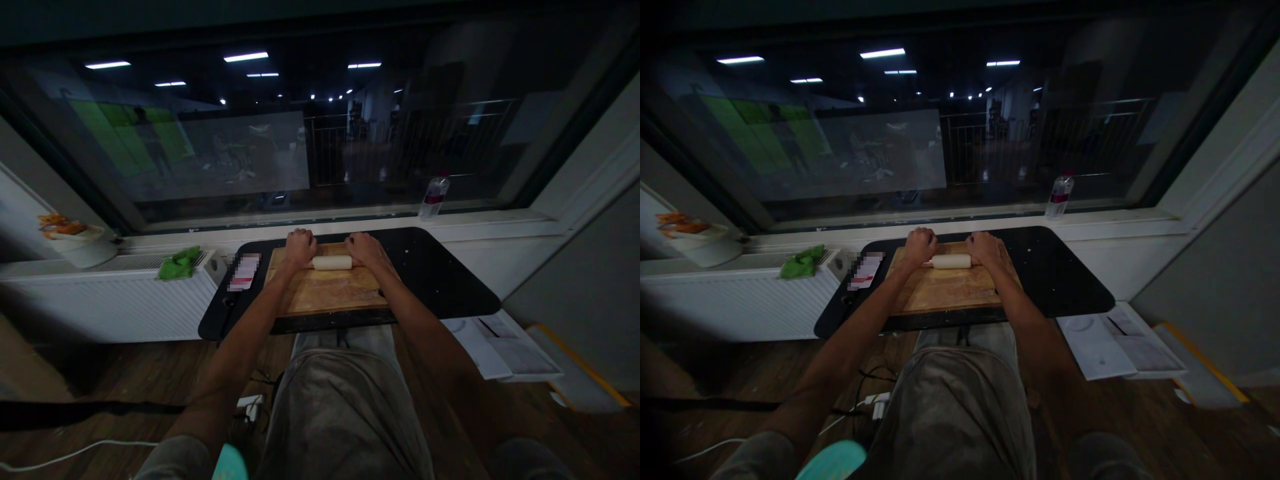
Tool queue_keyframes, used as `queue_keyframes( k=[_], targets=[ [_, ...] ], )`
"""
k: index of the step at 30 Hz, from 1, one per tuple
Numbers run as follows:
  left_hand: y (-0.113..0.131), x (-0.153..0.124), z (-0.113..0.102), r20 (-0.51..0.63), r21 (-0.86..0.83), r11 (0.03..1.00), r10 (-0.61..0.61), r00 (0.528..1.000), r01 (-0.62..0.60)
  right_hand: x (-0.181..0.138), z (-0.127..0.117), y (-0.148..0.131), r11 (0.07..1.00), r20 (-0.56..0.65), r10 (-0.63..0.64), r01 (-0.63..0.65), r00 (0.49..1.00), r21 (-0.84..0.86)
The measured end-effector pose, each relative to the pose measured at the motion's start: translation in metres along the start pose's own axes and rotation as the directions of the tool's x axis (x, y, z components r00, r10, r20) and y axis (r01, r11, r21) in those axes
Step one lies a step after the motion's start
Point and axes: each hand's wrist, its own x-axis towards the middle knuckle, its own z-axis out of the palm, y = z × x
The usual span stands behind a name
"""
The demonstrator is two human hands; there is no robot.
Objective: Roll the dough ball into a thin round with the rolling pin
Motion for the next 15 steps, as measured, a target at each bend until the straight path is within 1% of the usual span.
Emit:
queue_keyframes(
  k=[2,5,11,15],
  targets=[
    [0.0,0.003,-0.002,-0.014,0.002,1.0,0.012,1.0,-0.011,0.005,0.001,0.001,1.0,-0.017,-0.001,0.002,1.0,0.003],
    [-0.001,0.01,-0.004,0.002,-0.003,1.0,0.018,1.0,-0.018,0.013,0.002,0.002,1.0,-0.04,0.0,0.0,0.999,0.0],
    [-0.002,0.023,-0.003,0.02,0.014,1.0,-0.017,1.0,0.017,0.027,0.008,0.003,1.0,-0.057,0.01,-0.012,0.998,-0.023],
    [-0.002,0.028,-0.002,0.039,0.02,0.999,-0.039,0.998,0.038,0.03,0.008,0.002,1.0,-0.054,0.009,-0.01,0.998,-0.026]
  ],
)
